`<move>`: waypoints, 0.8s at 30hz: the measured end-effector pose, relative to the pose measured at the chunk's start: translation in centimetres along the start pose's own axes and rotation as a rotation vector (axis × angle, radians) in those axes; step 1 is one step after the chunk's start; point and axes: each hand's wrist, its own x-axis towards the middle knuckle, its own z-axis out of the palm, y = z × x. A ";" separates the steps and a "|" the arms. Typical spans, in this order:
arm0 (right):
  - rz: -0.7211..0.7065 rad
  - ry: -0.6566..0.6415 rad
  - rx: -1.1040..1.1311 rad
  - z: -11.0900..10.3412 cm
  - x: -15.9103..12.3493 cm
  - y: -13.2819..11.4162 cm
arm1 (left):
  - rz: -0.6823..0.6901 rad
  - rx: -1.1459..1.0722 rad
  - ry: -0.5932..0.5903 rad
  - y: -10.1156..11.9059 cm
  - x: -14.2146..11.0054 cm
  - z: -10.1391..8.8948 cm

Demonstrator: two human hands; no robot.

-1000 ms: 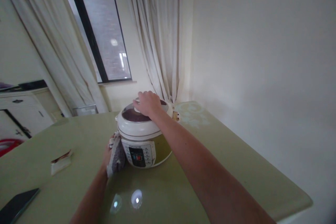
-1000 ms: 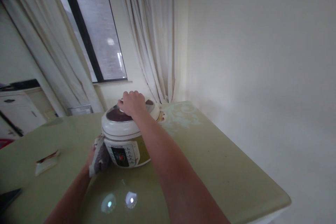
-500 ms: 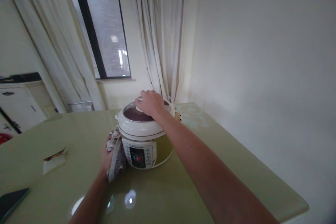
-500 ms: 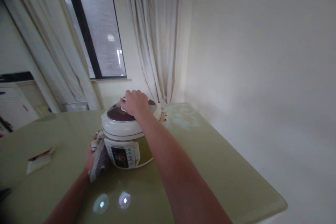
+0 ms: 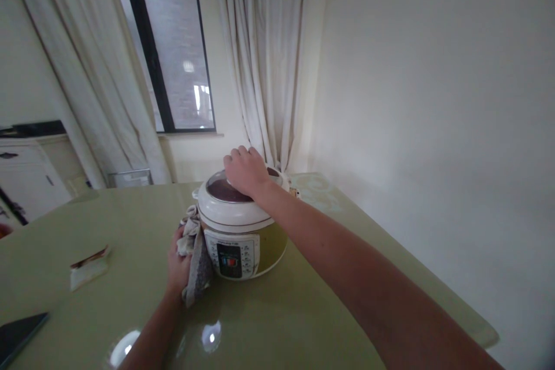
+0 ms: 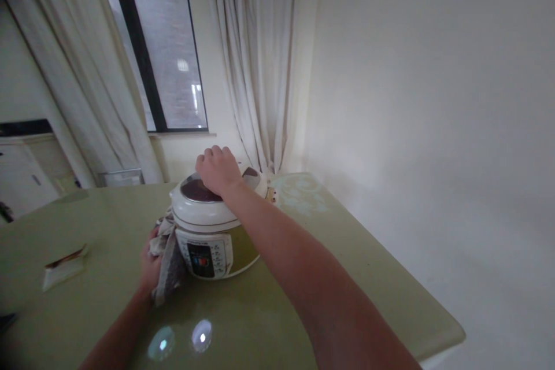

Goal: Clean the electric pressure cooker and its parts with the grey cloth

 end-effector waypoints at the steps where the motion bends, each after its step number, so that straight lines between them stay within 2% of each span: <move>1: -0.069 0.020 -0.022 -0.5 0.0 -0.3 | 0.001 0.000 -0.002 -0.1 0.0 0.0; 3: -0.149 0.039 -0.042 -1.5 0.0 -1.2 | 0.016 -0.004 -0.014 -0.1 0.0 0.1; 8: -0.177 0.001 -0.032 -3.8 -0.2 -3.8 | 0.045 -0.041 -0.026 0.1 -0.2 0.2; 13: -0.240 0.048 -0.004 -5.2 -0.6 -5.8 | 0.021 -0.073 -0.022 0.2 -0.3 0.4; 24: -0.278 0.042 0.030 -6.9 -1.5 -7.4 | 0.014 -0.063 -0.025 1.2 -0.6 0.6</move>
